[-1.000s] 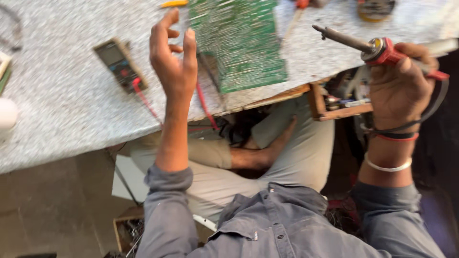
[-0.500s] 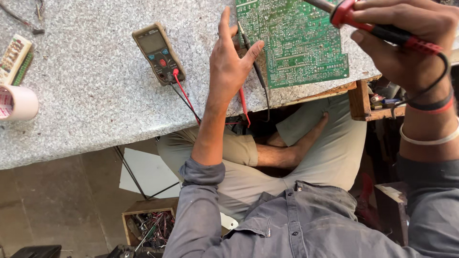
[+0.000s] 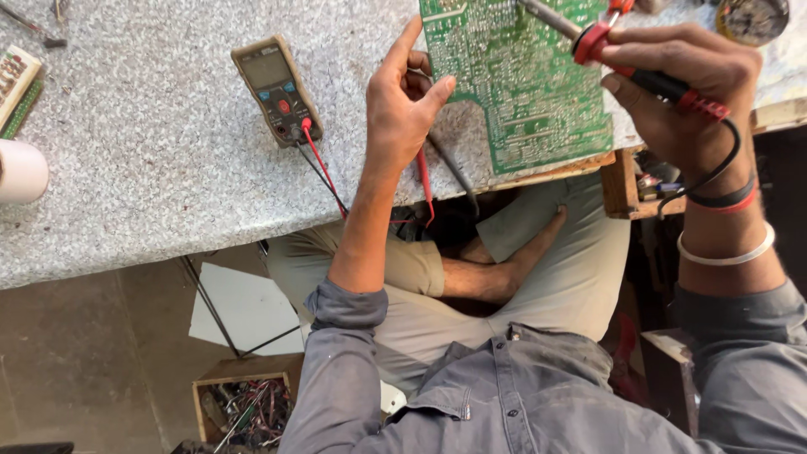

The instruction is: The person tests a green circuit board by touching multimeter probes to various points on the board, then picks up a soldering iron and solders components on the board while holding it steady with the other hand. A second person nearby writes on a notepad.

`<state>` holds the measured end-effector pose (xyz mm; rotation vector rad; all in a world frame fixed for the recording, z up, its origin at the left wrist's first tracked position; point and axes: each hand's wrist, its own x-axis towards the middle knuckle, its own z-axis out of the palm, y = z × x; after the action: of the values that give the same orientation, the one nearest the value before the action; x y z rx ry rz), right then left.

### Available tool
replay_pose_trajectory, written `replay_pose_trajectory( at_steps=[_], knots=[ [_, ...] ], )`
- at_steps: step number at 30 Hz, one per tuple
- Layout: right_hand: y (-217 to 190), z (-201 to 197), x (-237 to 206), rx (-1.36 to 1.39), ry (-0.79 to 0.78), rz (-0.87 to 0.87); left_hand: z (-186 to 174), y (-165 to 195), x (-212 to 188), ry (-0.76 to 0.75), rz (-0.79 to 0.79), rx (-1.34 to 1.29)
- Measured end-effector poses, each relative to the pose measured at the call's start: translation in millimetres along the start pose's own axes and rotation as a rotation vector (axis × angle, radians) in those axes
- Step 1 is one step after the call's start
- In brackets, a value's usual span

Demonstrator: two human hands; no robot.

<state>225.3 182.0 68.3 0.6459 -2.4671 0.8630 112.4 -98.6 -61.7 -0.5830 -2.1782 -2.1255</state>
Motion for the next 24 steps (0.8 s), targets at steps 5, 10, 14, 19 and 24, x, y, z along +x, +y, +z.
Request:
replay_pose_trajectory(
  at_steps=[5,10,14,19,24],
  knots=[
    [-16,-5,-4,-0.038,0.026,0.076,1,9,-2,0.020,-0.063,0.091],
    [-16,-8,-10,-0.046,0.026,0.041,2,8,-4,0.030,-0.019,0.119],
    [-15,-4,-13,-0.038,0.020,0.008,3,5,-4,0.026,-0.004,0.185],
    [-17,1,-12,-0.071,0.053,0.007,3,8,-5,0.015,-0.003,0.210],
    [-14,1,-12,-0.040,0.059,0.006,3,13,-4,0.009,-0.003,0.190]
  ],
)
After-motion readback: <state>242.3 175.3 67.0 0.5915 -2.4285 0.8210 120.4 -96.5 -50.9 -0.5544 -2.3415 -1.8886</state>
